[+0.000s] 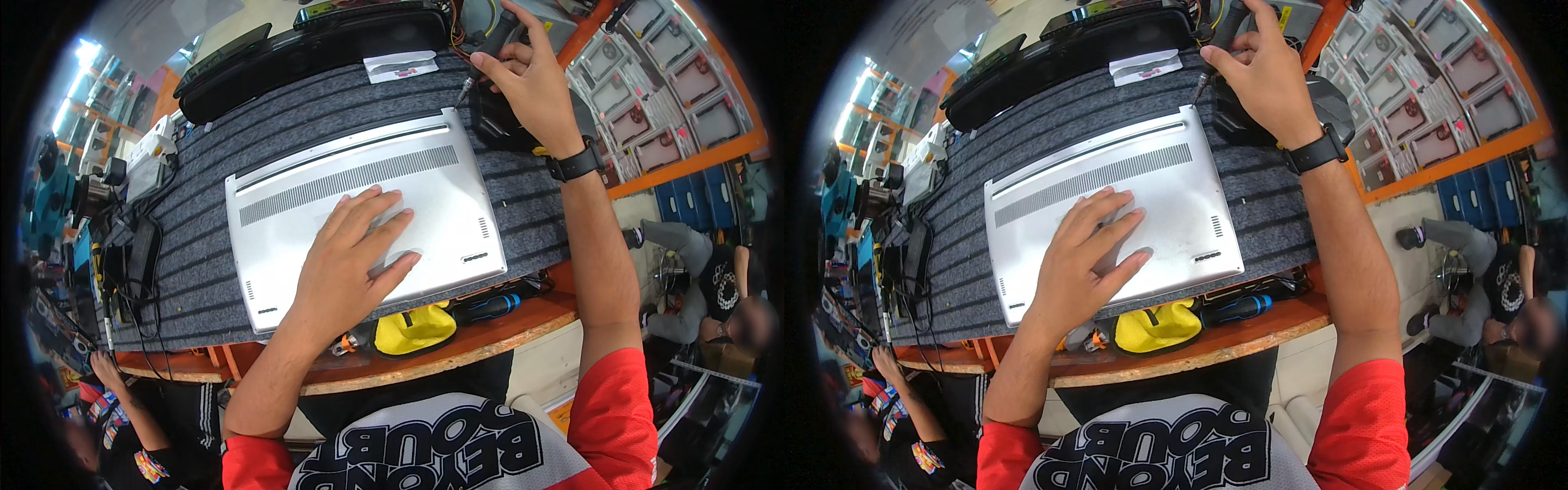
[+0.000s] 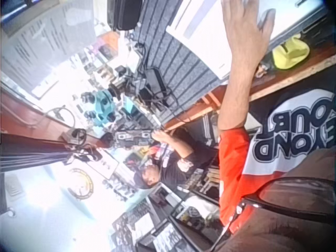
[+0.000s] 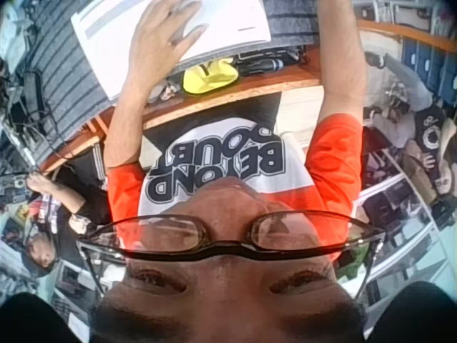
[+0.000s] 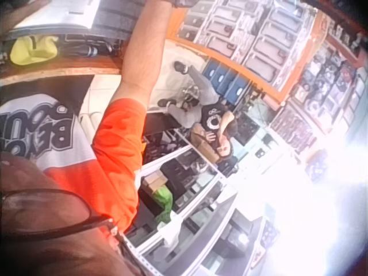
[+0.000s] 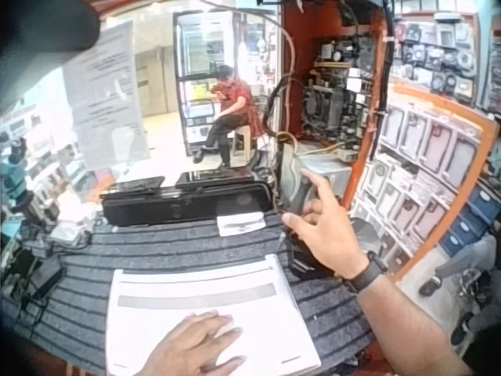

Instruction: The person replaces a screw in the bottom cover of a laptop using a manual screwdriver and a bit from a toolkit.

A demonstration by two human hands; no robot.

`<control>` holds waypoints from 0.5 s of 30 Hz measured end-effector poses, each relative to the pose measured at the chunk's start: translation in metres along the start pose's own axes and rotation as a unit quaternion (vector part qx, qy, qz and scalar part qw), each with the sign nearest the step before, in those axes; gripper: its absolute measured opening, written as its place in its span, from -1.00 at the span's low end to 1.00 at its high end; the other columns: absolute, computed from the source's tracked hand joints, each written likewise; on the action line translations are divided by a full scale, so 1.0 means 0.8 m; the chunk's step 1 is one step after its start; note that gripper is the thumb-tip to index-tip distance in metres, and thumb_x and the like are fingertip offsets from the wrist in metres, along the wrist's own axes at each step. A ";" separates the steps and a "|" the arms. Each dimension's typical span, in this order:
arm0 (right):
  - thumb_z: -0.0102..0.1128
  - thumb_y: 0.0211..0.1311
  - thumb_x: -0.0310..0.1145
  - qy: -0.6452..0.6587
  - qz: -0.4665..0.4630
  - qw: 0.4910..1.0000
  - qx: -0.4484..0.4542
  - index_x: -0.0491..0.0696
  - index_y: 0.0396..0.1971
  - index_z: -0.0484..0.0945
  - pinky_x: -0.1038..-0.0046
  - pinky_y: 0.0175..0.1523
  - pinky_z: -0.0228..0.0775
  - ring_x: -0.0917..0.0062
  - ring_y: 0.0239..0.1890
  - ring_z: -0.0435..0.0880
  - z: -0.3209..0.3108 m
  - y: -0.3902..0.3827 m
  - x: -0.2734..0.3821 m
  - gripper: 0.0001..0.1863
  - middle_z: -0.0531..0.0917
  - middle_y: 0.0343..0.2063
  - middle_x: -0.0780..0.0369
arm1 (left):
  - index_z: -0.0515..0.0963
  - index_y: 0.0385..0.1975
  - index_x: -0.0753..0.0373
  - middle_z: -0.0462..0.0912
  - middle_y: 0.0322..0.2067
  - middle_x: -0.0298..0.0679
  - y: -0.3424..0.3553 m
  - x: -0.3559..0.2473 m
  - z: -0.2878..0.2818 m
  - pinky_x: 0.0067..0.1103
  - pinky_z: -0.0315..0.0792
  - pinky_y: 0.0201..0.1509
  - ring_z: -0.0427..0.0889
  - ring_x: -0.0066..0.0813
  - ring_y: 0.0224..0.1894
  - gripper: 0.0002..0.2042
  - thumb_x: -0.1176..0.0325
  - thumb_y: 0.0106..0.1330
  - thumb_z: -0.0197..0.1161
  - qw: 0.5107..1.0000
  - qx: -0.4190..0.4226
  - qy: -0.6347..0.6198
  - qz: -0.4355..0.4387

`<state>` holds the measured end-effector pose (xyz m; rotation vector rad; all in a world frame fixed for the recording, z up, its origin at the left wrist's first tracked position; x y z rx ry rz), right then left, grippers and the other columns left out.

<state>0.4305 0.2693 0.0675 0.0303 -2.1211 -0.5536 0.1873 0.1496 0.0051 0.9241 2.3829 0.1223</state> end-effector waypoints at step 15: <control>0.39 0.25 -0.48 -0.003 -0.031 1.000 -0.001 0.03 0.47 0.18 0.52 -0.20 0.49 0.58 -0.37 0.59 0.005 -0.005 0.012 -0.18 0.59 -0.44 0.22 | 0.65 0.11 0.15 0.57 0.21 -0.17 -0.001 -0.002 -0.003 -0.16 0.25 0.49 0.45 -0.12 0.35 -0.59 0.26 0.26 0.44 1.000 -0.005 -0.009 -0.003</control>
Point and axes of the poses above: each hand's wrist, its own y-axis towards the middle knuckle, its own z-axis out of the palm, x = y × z, the point moved 8 cm from there along y, towards the middle knuckle
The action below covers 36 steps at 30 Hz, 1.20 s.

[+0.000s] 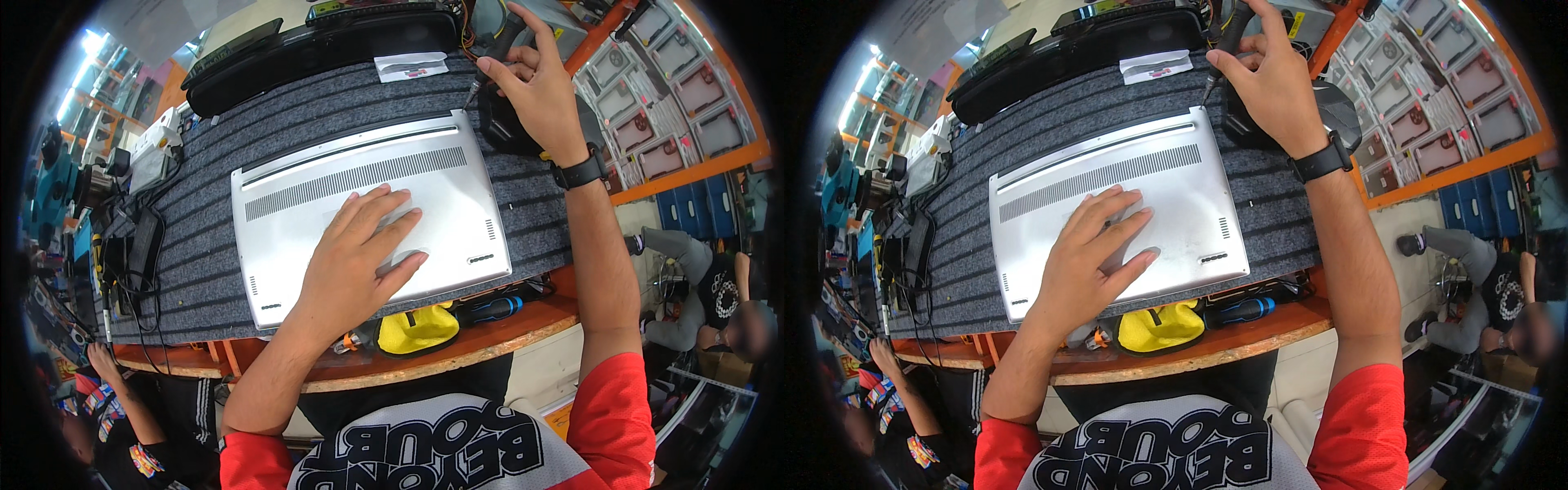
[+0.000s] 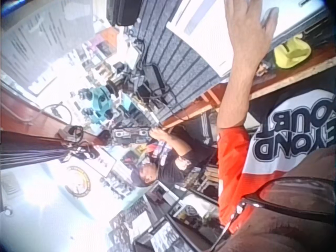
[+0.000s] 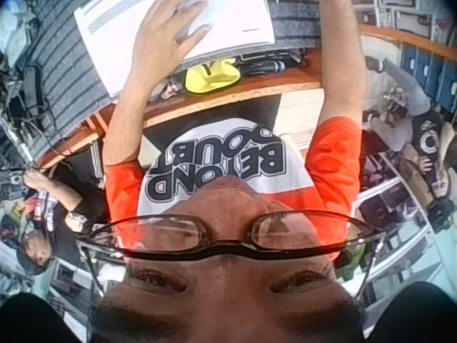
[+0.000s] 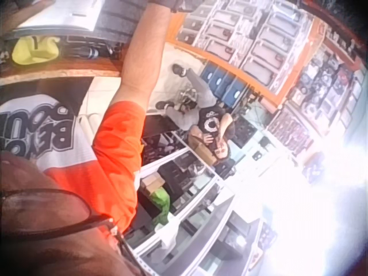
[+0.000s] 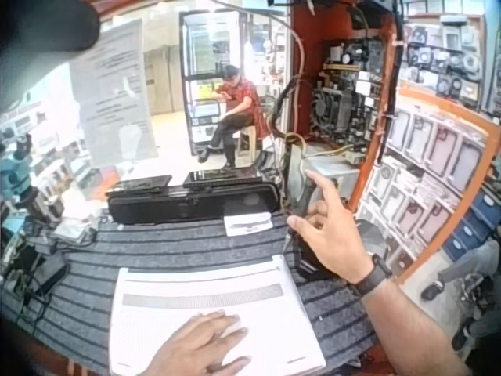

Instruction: The person replaces a screw in the bottom cover of a laptop using a manual screwdriver and a bit from a toolkit.

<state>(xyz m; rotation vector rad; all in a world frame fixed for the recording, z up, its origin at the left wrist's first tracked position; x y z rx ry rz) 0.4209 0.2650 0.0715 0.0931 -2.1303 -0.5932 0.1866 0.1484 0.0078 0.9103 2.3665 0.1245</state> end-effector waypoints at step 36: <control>0.22 0.27 -0.63 0.036 -0.111 0.993 0.025 -0.06 0.43 0.22 0.60 -0.25 0.42 0.64 -0.36 0.53 0.012 -0.012 0.029 -0.27 0.50 -0.36 0.24 | 0.65 0.10 0.20 0.56 0.21 -0.15 -0.002 0.001 0.001 -0.16 0.27 0.48 0.44 -0.10 0.37 -0.60 0.26 0.28 0.42 1.000 -0.002 0.004 0.006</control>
Point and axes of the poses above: each hand's wrist, its own y-axis towards the middle knuckle, its own z-axis out of the palm, x = y × z, the point moved 8 cm from there along y, towards the middle knuckle
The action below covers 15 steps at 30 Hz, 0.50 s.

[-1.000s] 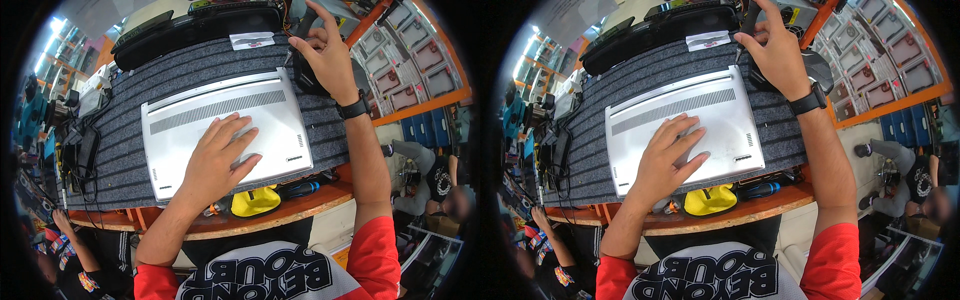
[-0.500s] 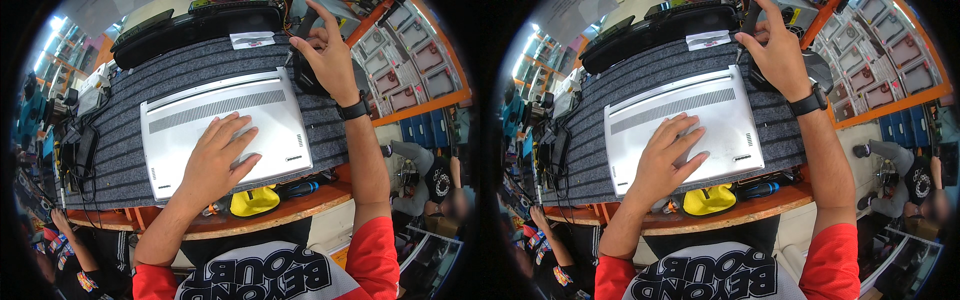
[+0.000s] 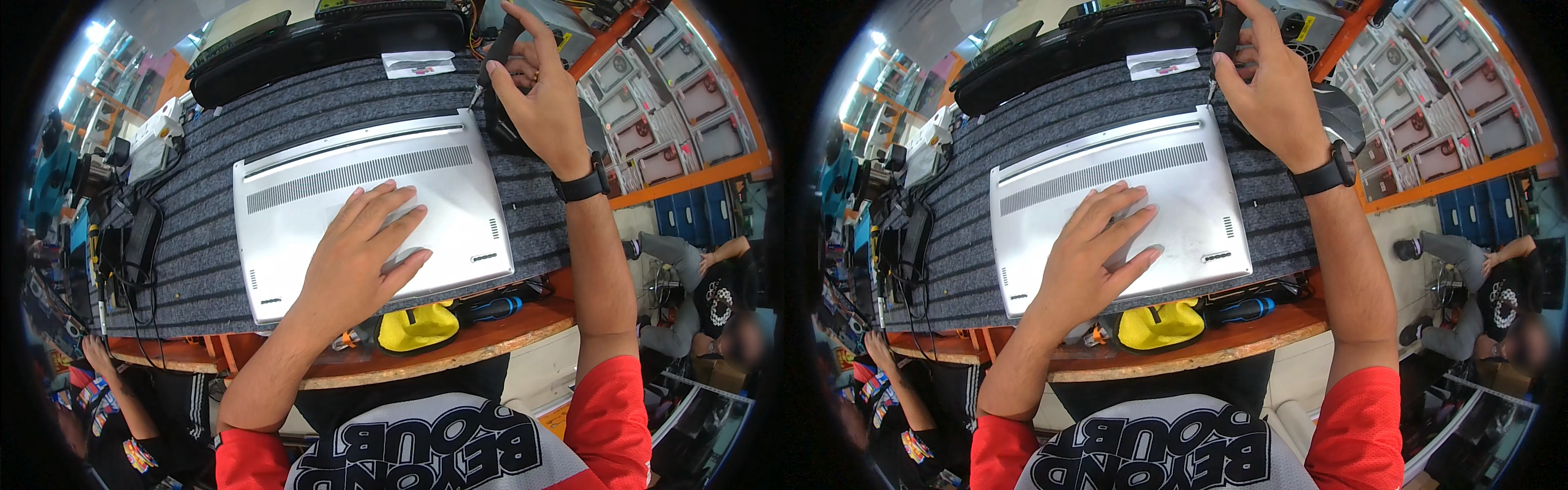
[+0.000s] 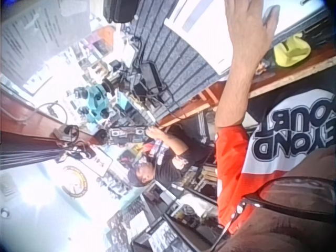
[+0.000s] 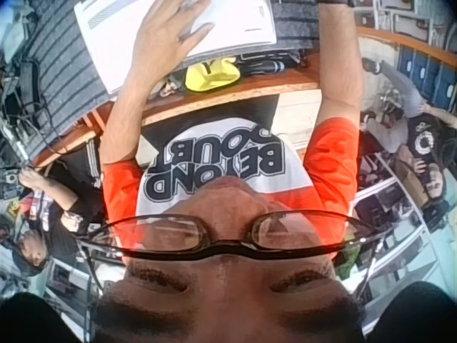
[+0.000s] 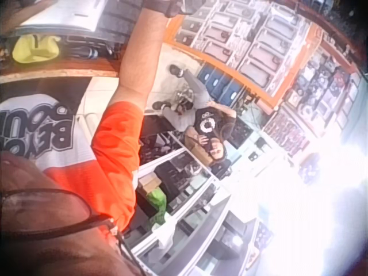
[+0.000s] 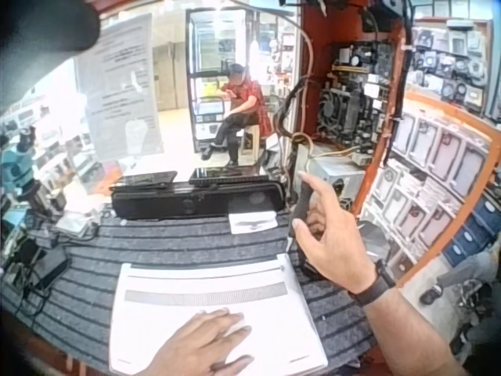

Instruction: The person replaces a screw in the bottom cover of a laptop using a manual screwdriver and a bit from a toolkit.

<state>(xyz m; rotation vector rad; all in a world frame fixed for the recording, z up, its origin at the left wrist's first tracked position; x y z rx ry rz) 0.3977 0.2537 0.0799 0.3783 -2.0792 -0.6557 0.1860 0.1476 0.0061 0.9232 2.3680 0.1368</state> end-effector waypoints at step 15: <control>0.37 0.21 -0.59 -0.069 -0.036 0.997 -0.026 0.03 0.42 0.27 0.59 -0.29 0.46 0.59 -0.40 0.54 0.000 -0.001 0.002 -0.22 0.45 -0.32 0.25 | 0.65 0.10 0.22 0.56 0.20 -0.13 0.000 0.000 0.002 -0.17 0.27 0.48 0.43 -0.10 0.37 -0.61 0.25 0.30 0.41 1.000 -0.001 0.003 0.003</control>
Point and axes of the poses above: each hand's wrist, its own y-axis towards the middle knuckle, its own z-axis out of the palm, x = y × z, the point moved 8 cm from there along y, towards the middle knuckle
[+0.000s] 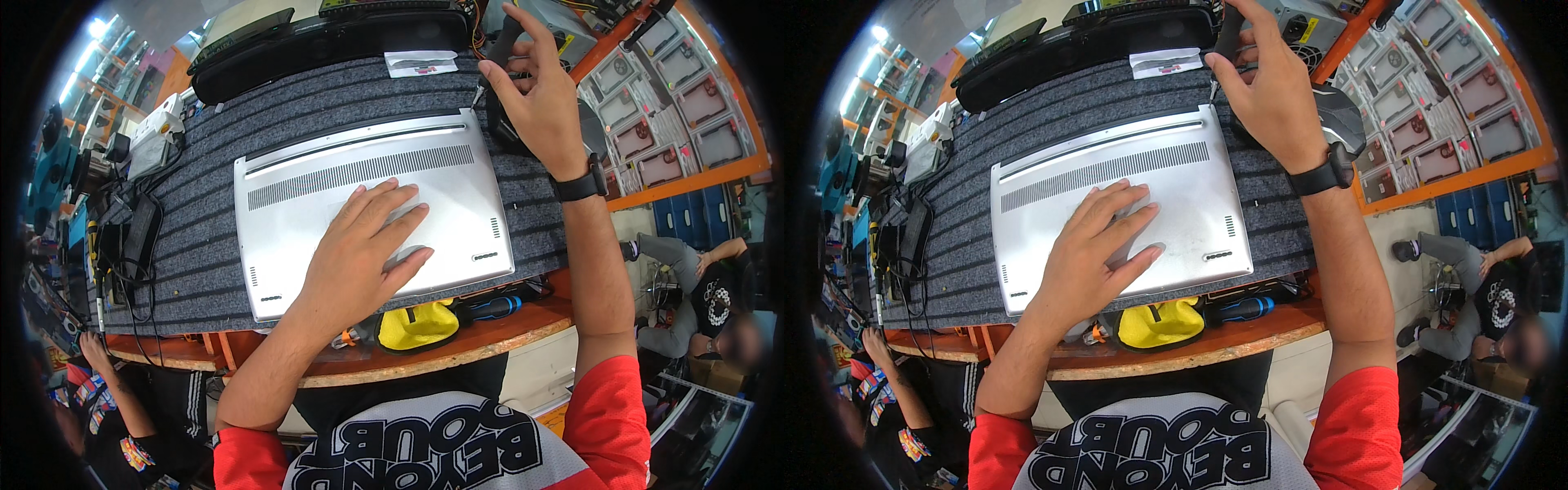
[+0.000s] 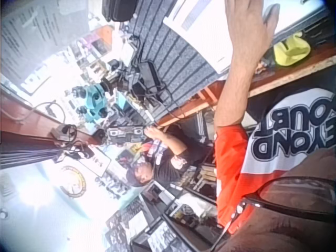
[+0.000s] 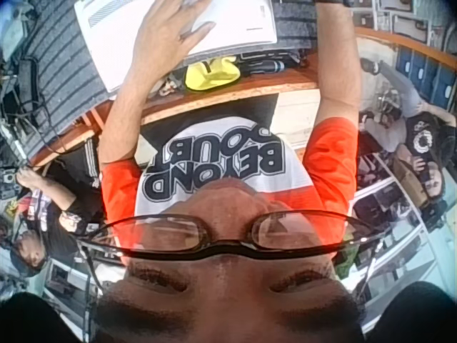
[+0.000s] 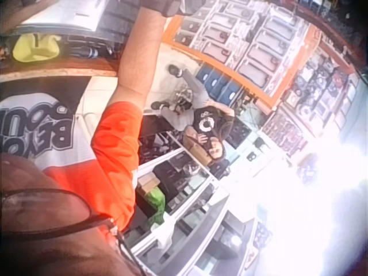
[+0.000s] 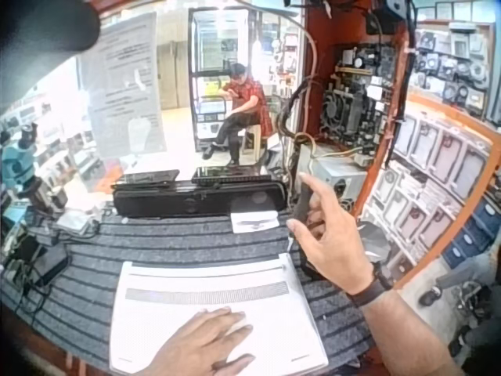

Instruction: The person replaces a screw in the bottom cover of a laptop using a manual screwdriver and a bit from a toolkit.

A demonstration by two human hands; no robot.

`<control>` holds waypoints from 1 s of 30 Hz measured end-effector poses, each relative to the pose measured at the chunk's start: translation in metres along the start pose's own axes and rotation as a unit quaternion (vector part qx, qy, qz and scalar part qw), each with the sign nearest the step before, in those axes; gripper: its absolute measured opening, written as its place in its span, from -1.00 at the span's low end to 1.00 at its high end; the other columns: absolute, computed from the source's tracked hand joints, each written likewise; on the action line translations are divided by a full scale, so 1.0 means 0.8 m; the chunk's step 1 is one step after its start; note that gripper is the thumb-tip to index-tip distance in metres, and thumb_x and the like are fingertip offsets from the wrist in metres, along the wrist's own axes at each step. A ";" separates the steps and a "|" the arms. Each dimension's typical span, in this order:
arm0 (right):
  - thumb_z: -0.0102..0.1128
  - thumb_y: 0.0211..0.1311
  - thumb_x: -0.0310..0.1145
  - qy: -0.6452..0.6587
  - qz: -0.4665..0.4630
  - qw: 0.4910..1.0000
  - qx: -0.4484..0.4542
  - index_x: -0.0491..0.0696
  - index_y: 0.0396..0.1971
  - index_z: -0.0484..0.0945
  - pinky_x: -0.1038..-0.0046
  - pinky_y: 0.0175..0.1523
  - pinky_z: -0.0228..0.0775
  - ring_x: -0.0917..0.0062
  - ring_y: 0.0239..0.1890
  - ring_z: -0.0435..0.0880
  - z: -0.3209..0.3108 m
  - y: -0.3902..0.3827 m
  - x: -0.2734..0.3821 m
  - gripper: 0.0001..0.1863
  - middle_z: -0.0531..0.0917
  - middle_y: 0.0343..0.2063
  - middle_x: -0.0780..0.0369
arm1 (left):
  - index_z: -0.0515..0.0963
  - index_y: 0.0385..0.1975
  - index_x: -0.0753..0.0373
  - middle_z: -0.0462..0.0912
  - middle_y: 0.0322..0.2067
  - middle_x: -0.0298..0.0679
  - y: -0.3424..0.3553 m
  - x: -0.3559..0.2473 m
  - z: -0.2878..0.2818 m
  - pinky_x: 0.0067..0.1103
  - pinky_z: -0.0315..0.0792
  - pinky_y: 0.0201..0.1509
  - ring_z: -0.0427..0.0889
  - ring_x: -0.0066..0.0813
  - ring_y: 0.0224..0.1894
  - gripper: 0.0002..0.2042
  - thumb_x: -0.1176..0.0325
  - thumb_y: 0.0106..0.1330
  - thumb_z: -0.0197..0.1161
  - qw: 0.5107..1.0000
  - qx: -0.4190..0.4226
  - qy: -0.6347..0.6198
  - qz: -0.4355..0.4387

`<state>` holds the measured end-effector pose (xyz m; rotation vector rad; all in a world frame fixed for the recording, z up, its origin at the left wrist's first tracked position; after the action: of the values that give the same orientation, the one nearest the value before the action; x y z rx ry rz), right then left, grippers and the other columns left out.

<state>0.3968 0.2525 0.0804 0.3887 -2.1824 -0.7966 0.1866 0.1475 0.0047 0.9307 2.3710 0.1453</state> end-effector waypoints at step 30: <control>0.21 0.25 -0.66 0.019 0.065 0.996 0.049 -0.05 0.46 0.15 0.60 -0.38 0.36 0.67 -0.48 0.49 -0.001 0.001 0.010 -0.22 0.42 -0.53 0.31 | 0.63 0.14 0.18 0.54 0.24 -0.15 -0.003 0.003 0.003 -0.13 0.24 0.50 0.41 -0.14 0.40 -0.60 0.21 0.33 0.38 1.000 0.013 0.014 -0.006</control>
<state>0.3917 0.2486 0.0859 0.3046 -2.1921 -0.6071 0.1855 0.1469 0.0010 0.9315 2.4098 0.1242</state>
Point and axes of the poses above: each hand's wrist, its own y-axis towards the middle knuckle, its own z-axis out of the palm, x = y × z, the point moved 8 cm from there along y, towards the middle knuckle
